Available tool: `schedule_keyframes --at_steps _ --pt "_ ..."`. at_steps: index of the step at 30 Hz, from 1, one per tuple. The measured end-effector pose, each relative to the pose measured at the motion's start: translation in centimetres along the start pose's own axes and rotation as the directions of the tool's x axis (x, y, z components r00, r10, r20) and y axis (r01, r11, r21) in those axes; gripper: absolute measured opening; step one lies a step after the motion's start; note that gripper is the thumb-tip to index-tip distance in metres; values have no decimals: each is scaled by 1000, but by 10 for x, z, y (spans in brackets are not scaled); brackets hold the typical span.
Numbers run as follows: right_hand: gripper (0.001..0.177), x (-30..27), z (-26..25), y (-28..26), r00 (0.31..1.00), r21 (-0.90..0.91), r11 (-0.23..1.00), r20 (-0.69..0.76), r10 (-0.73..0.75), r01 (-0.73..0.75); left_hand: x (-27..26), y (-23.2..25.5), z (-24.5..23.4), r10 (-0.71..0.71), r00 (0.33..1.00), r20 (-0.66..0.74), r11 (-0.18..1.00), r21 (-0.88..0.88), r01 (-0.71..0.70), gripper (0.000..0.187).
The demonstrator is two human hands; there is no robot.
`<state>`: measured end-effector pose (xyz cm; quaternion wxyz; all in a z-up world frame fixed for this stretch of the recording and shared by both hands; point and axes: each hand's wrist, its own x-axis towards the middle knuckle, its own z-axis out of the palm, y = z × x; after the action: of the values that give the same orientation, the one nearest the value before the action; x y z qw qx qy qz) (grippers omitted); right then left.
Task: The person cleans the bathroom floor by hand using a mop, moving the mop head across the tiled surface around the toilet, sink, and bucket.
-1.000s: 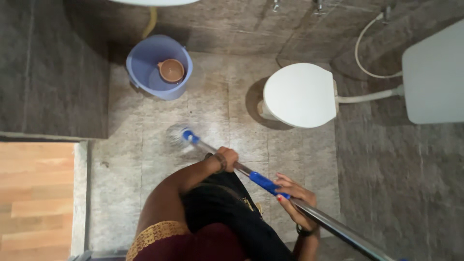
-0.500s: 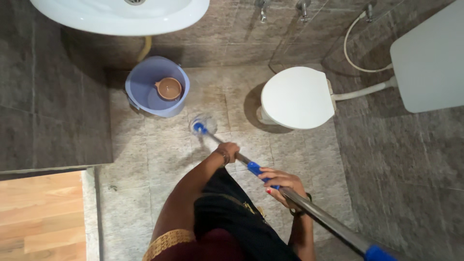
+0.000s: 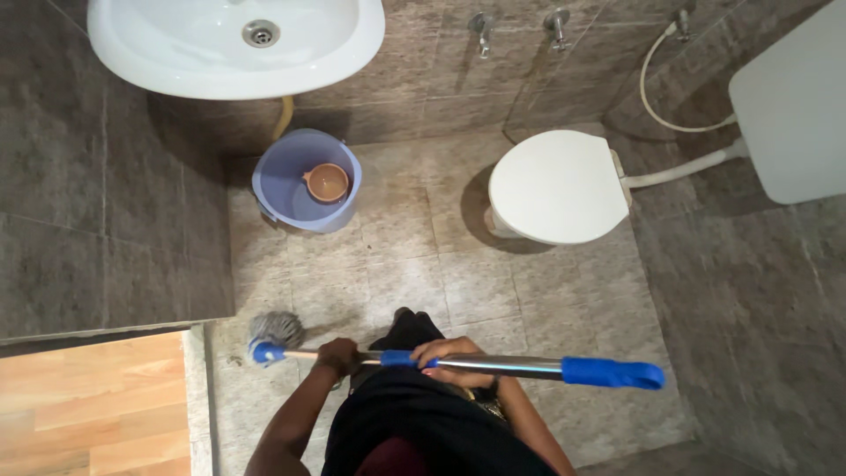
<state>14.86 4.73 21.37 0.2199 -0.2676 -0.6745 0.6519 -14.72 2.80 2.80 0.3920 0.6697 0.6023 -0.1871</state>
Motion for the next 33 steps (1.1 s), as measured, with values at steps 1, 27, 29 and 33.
schedule_keyframes --at_steps 1,27,29,33 --pt "18 1 2 0 999 31 998 15 47 -47 -6 -7 1 -37 998 58 999 13 36 33" --pt "20 -233 -74 -142 860 -625 765 -468 -203 -159 104 330 32 665 732 -150 747 113 -655 19" --pt "21 -248 -75 -149 842 -628 745 -511 -177 -225 106 358 41 688 713 -136 725 85 -684 19" --pt "19 -267 -88 -145 865 -693 702 -444 -233 -166 103 390 53 692 709 -139 717 12 -697 16"
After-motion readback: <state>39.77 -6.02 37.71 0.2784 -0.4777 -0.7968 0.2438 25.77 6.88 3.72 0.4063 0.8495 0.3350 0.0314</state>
